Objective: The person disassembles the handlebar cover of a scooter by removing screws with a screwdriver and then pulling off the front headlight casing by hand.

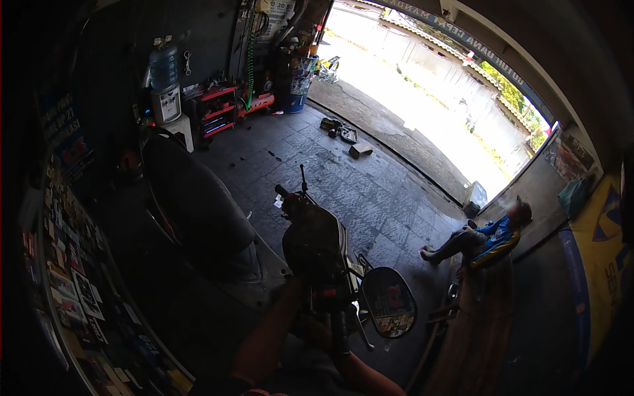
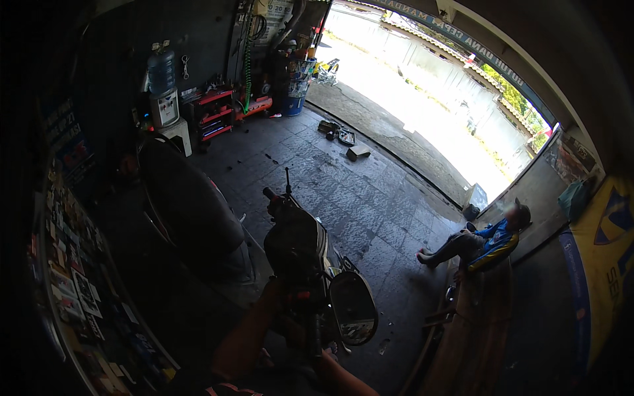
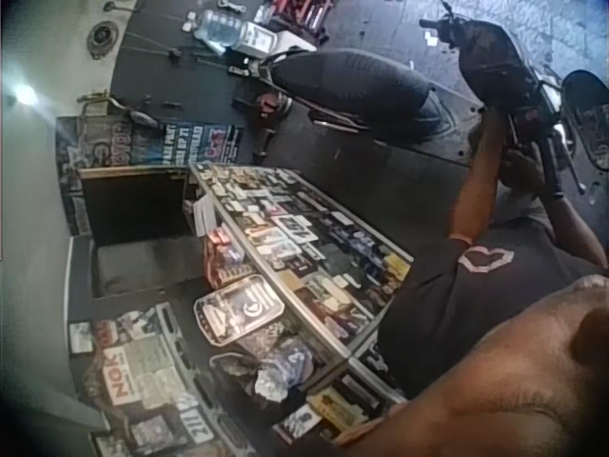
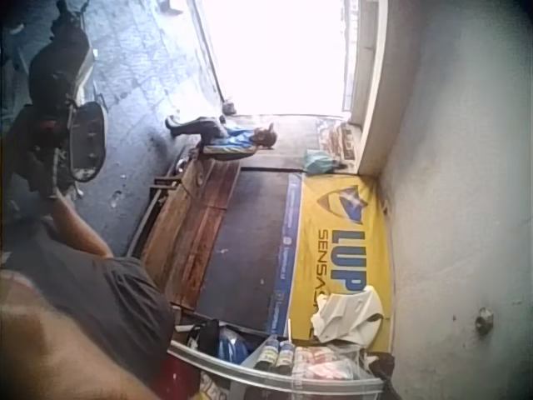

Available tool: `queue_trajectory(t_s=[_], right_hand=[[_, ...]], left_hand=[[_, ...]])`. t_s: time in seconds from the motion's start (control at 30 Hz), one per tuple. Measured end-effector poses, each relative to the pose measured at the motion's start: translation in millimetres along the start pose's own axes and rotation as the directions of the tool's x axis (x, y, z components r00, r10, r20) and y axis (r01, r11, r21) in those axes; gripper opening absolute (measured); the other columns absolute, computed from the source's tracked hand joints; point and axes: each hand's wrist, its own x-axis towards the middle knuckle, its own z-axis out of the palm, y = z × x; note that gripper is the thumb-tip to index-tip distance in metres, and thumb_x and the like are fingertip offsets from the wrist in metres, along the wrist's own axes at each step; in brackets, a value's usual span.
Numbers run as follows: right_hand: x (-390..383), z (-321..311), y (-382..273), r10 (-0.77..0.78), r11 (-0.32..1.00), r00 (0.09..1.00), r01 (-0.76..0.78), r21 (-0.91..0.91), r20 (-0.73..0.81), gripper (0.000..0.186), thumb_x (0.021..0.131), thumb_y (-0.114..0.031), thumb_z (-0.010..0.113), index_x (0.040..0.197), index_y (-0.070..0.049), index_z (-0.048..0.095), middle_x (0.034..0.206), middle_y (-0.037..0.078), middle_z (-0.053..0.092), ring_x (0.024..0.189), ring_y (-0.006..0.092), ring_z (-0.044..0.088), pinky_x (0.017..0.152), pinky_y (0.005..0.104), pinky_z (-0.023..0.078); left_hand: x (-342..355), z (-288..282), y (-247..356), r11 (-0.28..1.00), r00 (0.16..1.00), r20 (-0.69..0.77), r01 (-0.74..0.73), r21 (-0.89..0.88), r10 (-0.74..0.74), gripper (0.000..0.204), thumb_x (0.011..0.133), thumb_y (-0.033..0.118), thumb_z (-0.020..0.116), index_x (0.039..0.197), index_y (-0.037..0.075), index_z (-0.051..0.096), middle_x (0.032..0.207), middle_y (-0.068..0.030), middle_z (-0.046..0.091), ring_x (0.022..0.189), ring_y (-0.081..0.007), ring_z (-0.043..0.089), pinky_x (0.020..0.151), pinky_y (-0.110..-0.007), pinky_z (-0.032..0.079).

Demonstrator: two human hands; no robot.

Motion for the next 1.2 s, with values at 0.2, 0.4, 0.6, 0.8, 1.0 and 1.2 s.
queue_trajectory(t_s=[0.2, 0.4, 0.6, 0.8, 1.0, 1.2], right_hand=[[-11, -22, 42, -0.254, 0.901, 0.967, 0.224, -0.372, -0.033, 0.031, 0.09, -0.021, 0.069, 0.111, -0.004, 0.055, 0.088, 0.001, 0.059, 0.078, 0.0069, 0.056, 0.061, 0.0236, 0.046], [-24, 21, 11, -0.209, 0.822, 0.978, 0.167, -0.545, -0.015, 0.023, 0.092, -0.019, 0.066, 0.106, -0.005, 0.056, 0.086, 0.0, 0.055, 0.07, 0.0056, 0.052, 0.057, 0.0239, 0.043], [1, 68, 19, -0.068, 0.668, 0.992, 0.121, -0.735, 0.103, 0.039, 0.091, -0.011, 0.061, 0.126, 0.001, 0.052, 0.104, 0.01, 0.062, 0.091, 0.0146, 0.064, 0.073, 0.028, 0.051], [-10, 81, 21, 0.07, 0.781, 0.994, 0.001, -0.625, 0.089, 0.044, 0.09, -0.007, 0.058, 0.131, 0.003, 0.049, 0.111, 0.012, 0.062, 0.105, 0.0174, 0.06, 0.087, 0.0304, 0.048], [-63, -40, 84, 0.459, 0.594, 0.888, -0.299, -0.747, 0.009, 0.051, 0.087, -0.011, 0.063, 0.132, 0.006, 0.047, 0.114, 0.015, 0.062, 0.105, 0.0238, 0.061, 0.088, 0.0342, 0.049], [-72, -74, 124, 0.526, 0.376, 0.755, -0.619, -0.689, -0.391, 0.053, 0.087, -0.013, 0.064, 0.133, 0.006, 0.046, 0.116, 0.016, 0.061, 0.105, 0.0253, 0.061, 0.089, 0.0352, 0.048]], left_hand=[[-37, -38, 2, 0.955, 0.929, 0.337, -0.053, -0.291, 0.155, 0.026, 0.096, 0.032, 0.049, 0.099, 0.01, 0.062, 0.073, -0.0038, 0.06, 0.054, -0.0147, 0.055, 0.044, -0.03, 0.047], [-92, -80, 6, 0.921, 0.991, 0.093, -0.055, -0.385, 0.098, 0.033, 0.101, 0.033, 0.043, 0.097, 0.009, 0.064, 0.073, -0.001, 0.058, 0.057, -0.0106, 0.054, 0.047, -0.026, 0.041], [-147, -112, -22, 0.946, 0.975, 0.006, -0.216, 0.24, 0.221, 0.03, 0.099, 0.033, 0.048, 0.095, 0.007, 0.063, 0.076, 0.0001, 0.061, 0.064, -0.0134, 0.059, 0.057, -0.03, 0.047], [-99, -159, -63, 0.759, 0.751, -0.267, -0.437, 0.484, 0.603, 0.024, 0.094, 0.028, 0.052, 0.089, 0.007, 0.062, 0.07, 0.0008, 0.058, 0.056, -0.0126, 0.054, 0.054, -0.03, 0.043], [148, -297, -187, 0.971, 0.857, -0.514, -0.084, -0.225, -0.045, 0.025, 0.086, 0.025, 0.052, 0.074, 0.006, 0.063, 0.063, -0.0013, 0.056, 0.053, -0.0129, 0.052, 0.052, -0.029, 0.042], [327, -333, -253, 0.983, 0.815, -0.579, 0.13, 0.126, -0.033, 0.052, 0.093, 0.041, 0.039, 0.087, 0.002, 0.072, 0.099, -0.0195, 0.071, 0.097, -0.0416, 0.065, 0.088, -0.047, 0.048]])
